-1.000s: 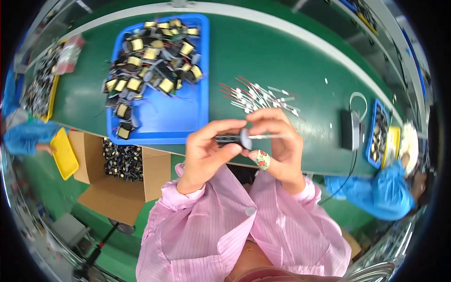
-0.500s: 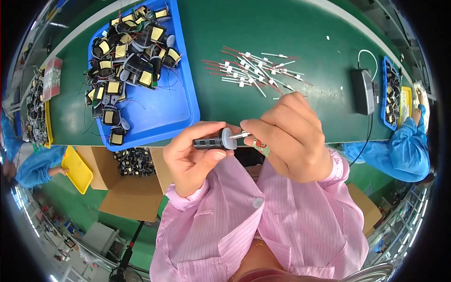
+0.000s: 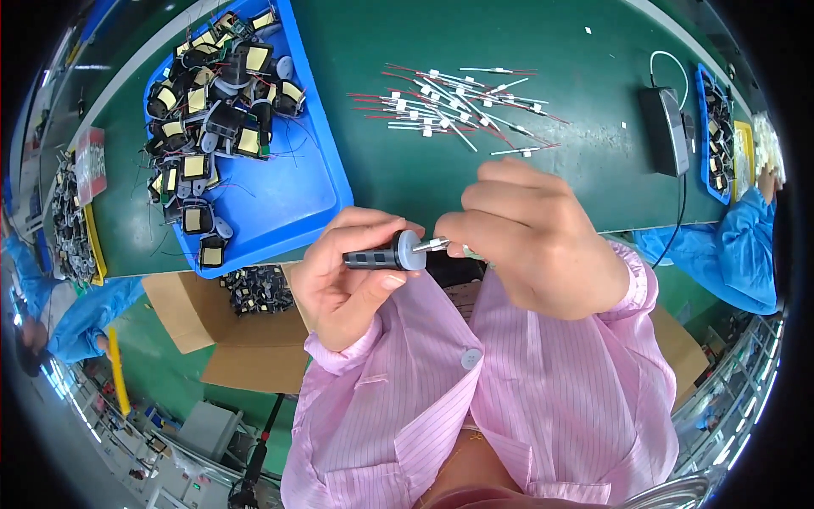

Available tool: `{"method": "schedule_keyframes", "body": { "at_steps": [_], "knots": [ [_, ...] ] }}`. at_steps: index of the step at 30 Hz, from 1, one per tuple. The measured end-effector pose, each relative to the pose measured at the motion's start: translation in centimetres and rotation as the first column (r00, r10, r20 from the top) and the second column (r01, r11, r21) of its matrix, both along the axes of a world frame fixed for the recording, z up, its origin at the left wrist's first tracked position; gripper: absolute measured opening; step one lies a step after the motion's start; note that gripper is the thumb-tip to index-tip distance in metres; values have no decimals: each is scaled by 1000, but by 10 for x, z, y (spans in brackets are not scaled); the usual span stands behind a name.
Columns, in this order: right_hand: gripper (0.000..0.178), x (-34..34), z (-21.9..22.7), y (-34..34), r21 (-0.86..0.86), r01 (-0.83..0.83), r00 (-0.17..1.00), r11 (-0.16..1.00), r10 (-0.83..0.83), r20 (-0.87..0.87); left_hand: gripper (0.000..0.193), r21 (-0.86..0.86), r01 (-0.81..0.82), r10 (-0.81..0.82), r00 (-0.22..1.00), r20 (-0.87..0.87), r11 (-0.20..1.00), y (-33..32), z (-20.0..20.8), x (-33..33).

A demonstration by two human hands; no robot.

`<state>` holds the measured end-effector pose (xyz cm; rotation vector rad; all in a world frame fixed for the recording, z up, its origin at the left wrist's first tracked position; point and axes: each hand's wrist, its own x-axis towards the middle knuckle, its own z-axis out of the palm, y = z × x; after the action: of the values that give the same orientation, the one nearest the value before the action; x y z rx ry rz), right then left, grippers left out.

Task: The person assembles electronic components by hand, inserting small pins into a black housing.

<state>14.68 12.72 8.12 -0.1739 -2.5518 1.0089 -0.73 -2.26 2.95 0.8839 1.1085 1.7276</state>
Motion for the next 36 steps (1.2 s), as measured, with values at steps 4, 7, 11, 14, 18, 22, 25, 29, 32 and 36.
{"method": "schedule_keyframes", "body": {
  "at_steps": [4,7,11,14,18,22,25,29,32,36],
  "knots": [
    [20,0,2,-1,7,43,999,999,-43,16,33,22,-41,39,997,59,999,3,2,4],
    [19,0,1,-1,33,109,994,993,-110,27,33,26,-66,64,996,63,997,3,0,2],
    [24,-1,1,3,-13,29,999,999,-30,-29,34,12,-44,43,998,53,999,5,2,2],
    [24,-1,2,5,-6,5,1000,1000,-5,-14,35,5,-57,56,997,58,998,6,1,1],
    [23,-4,-1,4,-6,16,1000,1000,-16,-23,35,22,-80,77,990,116,997,7,1,3],
    [22,-4,0,-2,83,97,995,992,-100,23,34,-3,-87,87,996,-18,996,4,-3,0],
    [21,-5,-3,2,91,67,998,994,-68,0,33,-17,-82,81,996,-43,997,7,-2,2],
    [20,-6,-15,7,-86,-28,999,996,25,-33,35,40,3,-8,992,128,999,9,-11,0],
    [19,-3,-17,6,-105,-30,999,994,26,-44,35,2,43,-43,987,153,999,9,-11,0],
    [18,-3,-21,-3,-1,106,994,994,-106,-36,31,-54,-90,86,994,-62,994,13,-11,15]
  ]
}}
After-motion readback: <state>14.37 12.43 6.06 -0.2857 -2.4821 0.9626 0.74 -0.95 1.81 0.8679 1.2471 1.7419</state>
